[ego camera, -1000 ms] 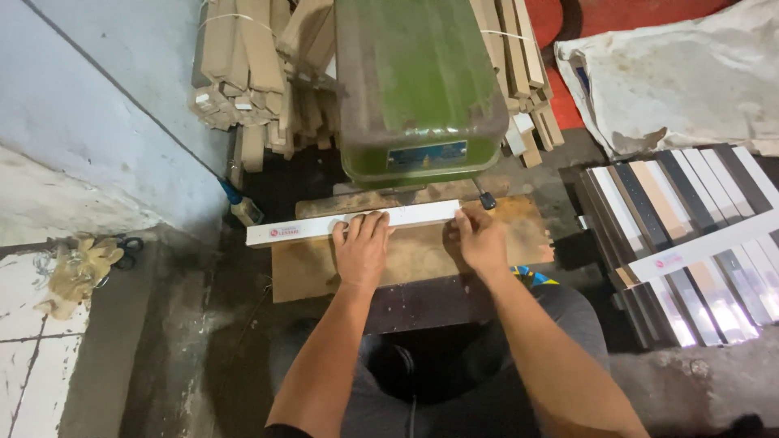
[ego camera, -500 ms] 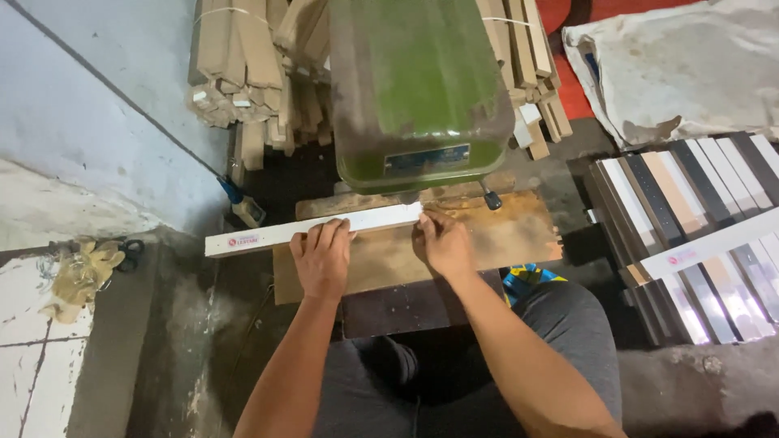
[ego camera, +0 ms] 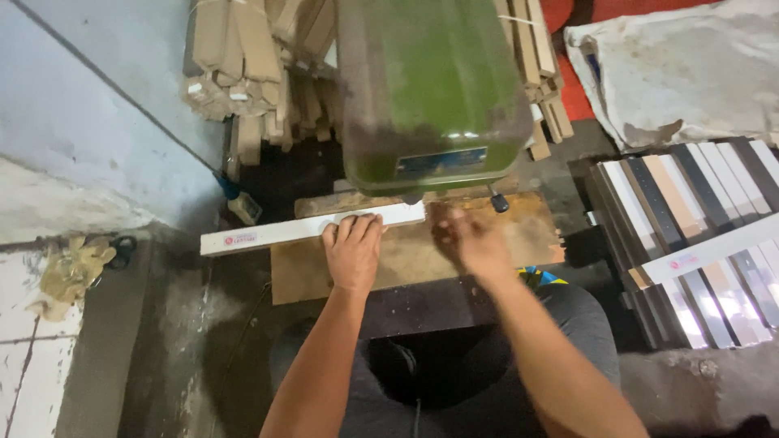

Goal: Operating a punch machine to create holes in long strips and stacking the finished products.

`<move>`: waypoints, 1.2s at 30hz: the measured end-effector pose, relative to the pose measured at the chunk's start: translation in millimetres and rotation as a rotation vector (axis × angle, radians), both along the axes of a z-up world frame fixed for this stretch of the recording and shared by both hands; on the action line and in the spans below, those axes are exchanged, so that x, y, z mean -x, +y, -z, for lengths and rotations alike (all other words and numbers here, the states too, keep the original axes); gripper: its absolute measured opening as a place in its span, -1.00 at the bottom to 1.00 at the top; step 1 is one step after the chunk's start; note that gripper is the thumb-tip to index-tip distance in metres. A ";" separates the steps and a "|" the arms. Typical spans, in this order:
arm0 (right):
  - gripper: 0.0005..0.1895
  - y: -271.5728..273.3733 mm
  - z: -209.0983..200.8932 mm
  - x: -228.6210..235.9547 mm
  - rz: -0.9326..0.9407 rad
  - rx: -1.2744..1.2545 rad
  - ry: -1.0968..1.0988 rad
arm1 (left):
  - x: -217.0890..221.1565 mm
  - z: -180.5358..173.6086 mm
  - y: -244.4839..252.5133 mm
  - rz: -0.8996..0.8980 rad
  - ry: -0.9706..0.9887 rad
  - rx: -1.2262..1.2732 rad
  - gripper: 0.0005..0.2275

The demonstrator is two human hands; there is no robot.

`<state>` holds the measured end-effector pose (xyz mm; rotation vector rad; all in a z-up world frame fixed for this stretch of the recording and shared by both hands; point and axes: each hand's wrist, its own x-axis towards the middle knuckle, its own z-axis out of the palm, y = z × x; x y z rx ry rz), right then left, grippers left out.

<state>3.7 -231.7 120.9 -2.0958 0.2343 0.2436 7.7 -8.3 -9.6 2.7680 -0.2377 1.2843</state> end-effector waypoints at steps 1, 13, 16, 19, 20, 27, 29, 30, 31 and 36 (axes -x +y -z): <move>-0.50 -22.1 -1.8 -1.9 0.083 -0.023 0.058 | 0.0 -0.2 -0.4 0.007 0.002 0.010 -0.83; -0.61 -65.5 -48.8 -36.5 -0.230 0.051 -0.149 | -4.3 9.1 0.2 0.076 0.024 0.049 -0.85; -0.75 -50.5 -6.2 -76.3 -0.217 0.038 -0.116 | -5.0 12.0 1.7 0.070 0.020 0.044 -0.85; -0.60 -42.7 1.5 -103.7 -0.161 -0.024 -0.096 | -4.9 10.1 1.6 0.069 0.016 0.035 -0.85; -0.61 -36.8 0.6 -106.1 -0.155 -0.066 -0.122 | -5.1 8.3 0.9 0.064 0.010 0.027 -0.87; -0.69 -28.7 -40.3 -131.5 -0.129 -0.336 -0.299 | -3.6 3.0 0.7 0.052 0.016 0.027 -0.88; -0.71 -27.0 -52.6 -131.0 -0.118 -0.413 -0.341 | -2.9 7.8 1.8 0.062 0.054 0.040 -0.88; -0.72 -26.6 -58.9 -128.3 -0.112 -0.451 -0.361 | 1.4 5.7 1.3 0.061 0.058 0.041 -0.88; -0.73 -26.8 -67.8 -128.4 -0.106 -0.488 -0.390 | 1.0 2.2 0.4 0.050 0.074 0.040 -0.89; -0.77 -23.0 -112.1 -116.1 -0.091 -0.639 -0.512 | 3.0 -7.3 -0.8 0.017 0.074 -0.029 -0.88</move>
